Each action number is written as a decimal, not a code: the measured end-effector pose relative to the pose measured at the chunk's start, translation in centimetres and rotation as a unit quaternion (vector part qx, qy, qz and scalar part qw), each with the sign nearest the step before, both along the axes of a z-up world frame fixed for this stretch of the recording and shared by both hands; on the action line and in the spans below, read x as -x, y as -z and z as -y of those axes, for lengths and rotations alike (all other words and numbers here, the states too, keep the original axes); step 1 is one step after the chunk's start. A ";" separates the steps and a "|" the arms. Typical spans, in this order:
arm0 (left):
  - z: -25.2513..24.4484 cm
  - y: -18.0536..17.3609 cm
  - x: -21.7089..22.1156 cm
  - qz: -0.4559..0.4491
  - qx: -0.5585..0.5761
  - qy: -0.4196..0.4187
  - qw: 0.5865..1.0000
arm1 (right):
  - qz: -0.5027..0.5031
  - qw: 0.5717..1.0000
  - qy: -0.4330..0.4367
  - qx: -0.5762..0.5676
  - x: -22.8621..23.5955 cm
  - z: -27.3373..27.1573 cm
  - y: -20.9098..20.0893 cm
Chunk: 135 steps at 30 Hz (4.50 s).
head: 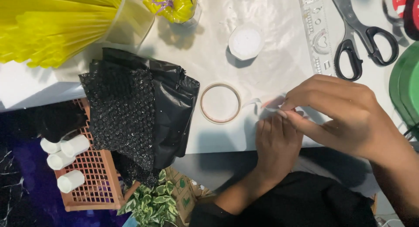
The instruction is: Applying a decorative red ribbon to a small white container using double-sided tape and scissors.
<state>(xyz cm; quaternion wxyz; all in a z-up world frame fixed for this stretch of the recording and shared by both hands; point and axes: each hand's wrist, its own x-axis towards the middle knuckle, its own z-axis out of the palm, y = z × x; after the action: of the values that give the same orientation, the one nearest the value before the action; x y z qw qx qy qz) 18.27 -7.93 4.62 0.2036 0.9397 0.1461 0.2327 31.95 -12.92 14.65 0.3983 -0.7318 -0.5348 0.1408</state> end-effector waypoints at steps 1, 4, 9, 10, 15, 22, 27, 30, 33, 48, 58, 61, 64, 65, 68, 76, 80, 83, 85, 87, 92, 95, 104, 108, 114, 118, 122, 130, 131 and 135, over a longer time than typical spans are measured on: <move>0.3 0.5 -0.4 -0.003 -0.008 -0.008 1.000 | -0.005 1.000 0.000 -0.002 -0.1 0.2 0.2; 1.0 1.6 -0.3 -0.021 0.054 0.034 0.998 | -0.008 1.000 -0.001 0.000 -0.5 0.3 0.3; 0.8 1.9 -1.9 -0.051 0.025 0.017 0.998 | -0.021 0.999 -0.003 0.033 -2.1 0.9 0.5; 0.6 2.2 -2.3 -0.017 0.012 0.005 1.000 | -0.022 0.998 -0.008 0.051 -2.6 1.1 0.9; -1.0 1.4 -4.6 0.049 -0.031 -0.027 0.998 | -0.011 0.999 -0.003 0.034 -4.4 -0.2 -0.1; -0.7 1.5 -4.3 -0.052 -0.035 -0.037 0.997 | -0.005 0.996 0.029 0.090 -6.0 -0.1 1.5; 0.0 1.2 -4.9 -0.063 -0.031 -0.053 0.996 | -0.037 0.986 0.100 0.126 -5.4 0.1 1.4; 0.2 1.0 -5.2 -0.085 -0.057 -0.052 0.993 | -0.066 0.974 0.137 0.168 -5.6 0.8 2.8; 0.2 0.6 -5.4 -0.108 -0.090 -0.050 0.989 | -0.097 0.958 0.166 0.213 -6.2 1.1 4.1; 3.3 2.6 -6.2 -0.091 -0.013 -0.089 0.992 | -0.161 0.961 0.140 0.176 -7.2 0.5 4.5; 3.3 1.1 -7.0 -0.125 -0.017 -0.135 0.983 | -0.118 0.954 0.130 0.245 -8.7 1.0 5.6; 3.4 1.5 -7.3 -0.104 0.107 -0.069 0.986 | -0.169 0.956 0.126 0.205 -8.0 1.0 5.2; 3.1 -0.7 -8.2 -0.033 0.159 -0.094 0.982 | -0.159 0.951 0.151 0.217 -6.8 1.4 4.6; 3.7 -0.2 -8.2 -0.033 0.159 -0.096 0.982 | -0.160 0.951 0.149 0.218 -6.6 1.1 4.4; 5.0 0.5 -8.6 -0.001 0.191 -0.089 0.977 | -0.185 0.955 0.142 0.186 -6.6 0.8 3.7; 4.2 0.8 -8.4 -0.027 0.140 -0.096 0.985 | -0.146 0.965 0.141 0.164 -7.6 0.6 4.6; 3.4 0.6 -8.7 0.003 0.122 -0.113 0.986 | -0.198 0.956 0.152 0.155 -7.3 1.2 4.9; 3.6 0.8 -8.8 -0.005 0.117 -0.116 0.986 | -0.170 0.954 0.174 0.177 -7.2 2.1 5.4; 4.0 1.3 -8.9 -0.013 0.140 -0.105 0.984 | -0.220 0.938 0.216 0.157 -6.8 2.3 5.6; 3.8 0.9 -9.0 -0.194 -0.020 -0.101 0.976 | -0.230 0.940 0.200 0.156 -6.2 1.6 4.8; 4.9 3.0 -9.2 -0.033 0.178 -0.051 0.982 | -0.239 0.940 0.170 0.176 -4.6 -0.2 1.3; 3.9 1.7 -9.8 -0.347 -0.139 -0.023 0.927 | -0.196 0.950 0.145 0.194 -4.2 -0.5 0.4; 4.2 3.6 -10.4 0.014 0.209 -0.052 0.976 | -0.199 0.960 0.122 0.155 -3.3 -1.5 -1.0; 3.2 4.8 -11.2 -0.035 0.068 -0.107 0.991 | -0.218 0.950 0.128 0.183 -3.4 0.6 0.0; 1.3 3.5 -11.6 -0.083 0.023 -0.099 0.991 | -0.231 0.933 0.183 0.205 -3.0 2.3 1.2; 0.7 3.3 -11.4 -0.006 0.159 -0.063 0.985 | -0.192 0.936 0.206 0.213 -4.6 1.7 1.4; 0.0 2.7 -11.4 -0.020 0.201 -0.050 0.978 | -0.237 0.918 0.287 0.140 -5.2 1.5 4.4; -1.0 2.8 -11.3 -0.081 0.178 -0.066 0.979 | -0.210 0.906 0.314 0.190 -6.3 -0.2 5.6; -1.1 2.9 -11.3 -0.082 0.181 -0.067 0.978 | -0.210 0.906 0.313 0.194 -6.4 -0.2 5.4; -1.5 3.1 -11.3 -0.079 0.192 -0.059 0.976 | -0.223 0.904 0.269 0.248 -7.5 2.5 6.9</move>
<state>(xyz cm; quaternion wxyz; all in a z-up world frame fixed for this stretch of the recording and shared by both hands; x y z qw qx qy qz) 29.53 -6.44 1.50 0.3540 0.8883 0.2586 0.1368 39.46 -15.46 7.72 0.3355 -0.8726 -0.1627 0.3156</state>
